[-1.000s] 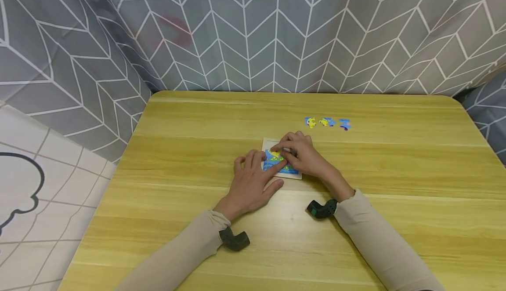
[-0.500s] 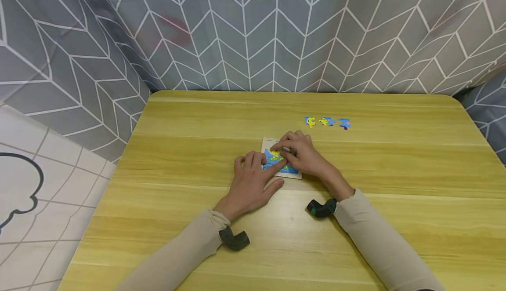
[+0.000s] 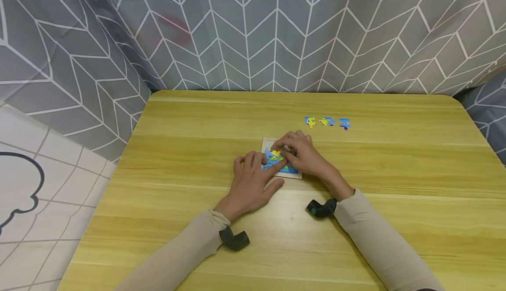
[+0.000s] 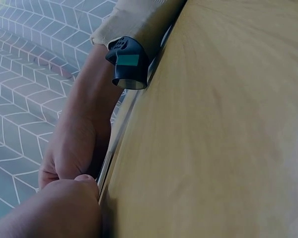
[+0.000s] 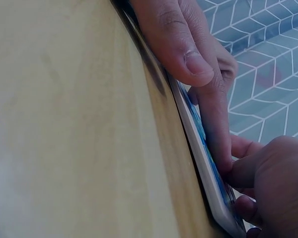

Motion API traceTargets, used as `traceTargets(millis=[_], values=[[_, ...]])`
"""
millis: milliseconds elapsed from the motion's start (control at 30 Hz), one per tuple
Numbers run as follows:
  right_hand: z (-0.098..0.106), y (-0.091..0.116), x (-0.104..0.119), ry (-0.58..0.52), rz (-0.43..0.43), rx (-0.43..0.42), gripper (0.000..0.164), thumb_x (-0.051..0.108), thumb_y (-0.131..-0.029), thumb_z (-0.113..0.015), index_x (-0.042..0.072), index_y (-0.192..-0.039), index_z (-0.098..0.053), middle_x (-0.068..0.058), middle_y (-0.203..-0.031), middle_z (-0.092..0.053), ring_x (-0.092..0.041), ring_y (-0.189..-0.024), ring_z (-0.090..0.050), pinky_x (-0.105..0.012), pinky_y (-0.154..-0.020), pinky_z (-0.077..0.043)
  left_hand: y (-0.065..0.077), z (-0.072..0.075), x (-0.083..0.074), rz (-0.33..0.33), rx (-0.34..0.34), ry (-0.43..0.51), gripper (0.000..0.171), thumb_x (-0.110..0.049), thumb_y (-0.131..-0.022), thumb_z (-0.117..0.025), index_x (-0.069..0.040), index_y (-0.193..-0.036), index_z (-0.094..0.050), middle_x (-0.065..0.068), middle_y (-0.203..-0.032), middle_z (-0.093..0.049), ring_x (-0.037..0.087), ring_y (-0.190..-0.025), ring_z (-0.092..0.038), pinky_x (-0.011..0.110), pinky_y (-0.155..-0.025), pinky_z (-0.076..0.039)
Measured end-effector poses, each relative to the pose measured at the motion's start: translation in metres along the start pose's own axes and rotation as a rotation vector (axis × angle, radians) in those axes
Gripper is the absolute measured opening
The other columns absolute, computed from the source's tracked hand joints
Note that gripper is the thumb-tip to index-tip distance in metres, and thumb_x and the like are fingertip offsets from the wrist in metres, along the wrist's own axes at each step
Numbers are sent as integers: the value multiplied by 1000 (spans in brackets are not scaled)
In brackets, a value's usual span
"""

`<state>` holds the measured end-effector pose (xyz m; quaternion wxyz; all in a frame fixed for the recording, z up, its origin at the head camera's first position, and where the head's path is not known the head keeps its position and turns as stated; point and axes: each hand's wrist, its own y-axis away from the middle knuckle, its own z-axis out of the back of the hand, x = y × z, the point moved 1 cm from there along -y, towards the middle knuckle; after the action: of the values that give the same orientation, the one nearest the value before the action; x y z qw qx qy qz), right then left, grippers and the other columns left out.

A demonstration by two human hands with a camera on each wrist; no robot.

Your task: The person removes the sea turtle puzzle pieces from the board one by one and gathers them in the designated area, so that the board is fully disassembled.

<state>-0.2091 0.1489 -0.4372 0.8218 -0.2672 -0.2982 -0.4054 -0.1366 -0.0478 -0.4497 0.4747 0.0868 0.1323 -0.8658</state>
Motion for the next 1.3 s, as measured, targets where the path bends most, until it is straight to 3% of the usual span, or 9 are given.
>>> traceTargets(millis=[467,667,967,1300], values=[[-2,1,3,-49,29,-36,22,4,-93,-70,15,-111,-75,-3,-102,-73,-21,-91,-48,-42,-82,-20,1,0,0,4,-6,-6,50,-55,-106,-38,-39,-153,-46,3,-118,-43,25,-116,-34,58,-102,-24],[-3,1,4,-33,19,-44,22,8,-89,-77,12,-111,-77,-3,-96,-72,-21,-91,-48,-42,-82,-19,1,-1,0,4,1,-13,49,-55,-107,-36,-38,-150,-50,4,-121,-45,24,-118,-35,58,-102,-24],[-3,2,6,8,37,-56,21,8,-90,-76,9,-111,-78,-3,-92,-73,-21,-87,-49,-43,-82,-19,1,-2,-1,2,-6,-16,49,-54,-106,-38,-37,-150,-50,4,-119,-45,25,-116,-35,57,-102,-24],[-2,-2,13,51,-82,-1,22,18,-87,-82,13,-108,-79,-4,-99,-73,-22,-91,-49,-45,-84,-19,1,-1,-1,2,-4,-22,44,-55,-106,-37,-37,-142,-57,4,-123,-45,25,-120,-36,59,-103,-24]])
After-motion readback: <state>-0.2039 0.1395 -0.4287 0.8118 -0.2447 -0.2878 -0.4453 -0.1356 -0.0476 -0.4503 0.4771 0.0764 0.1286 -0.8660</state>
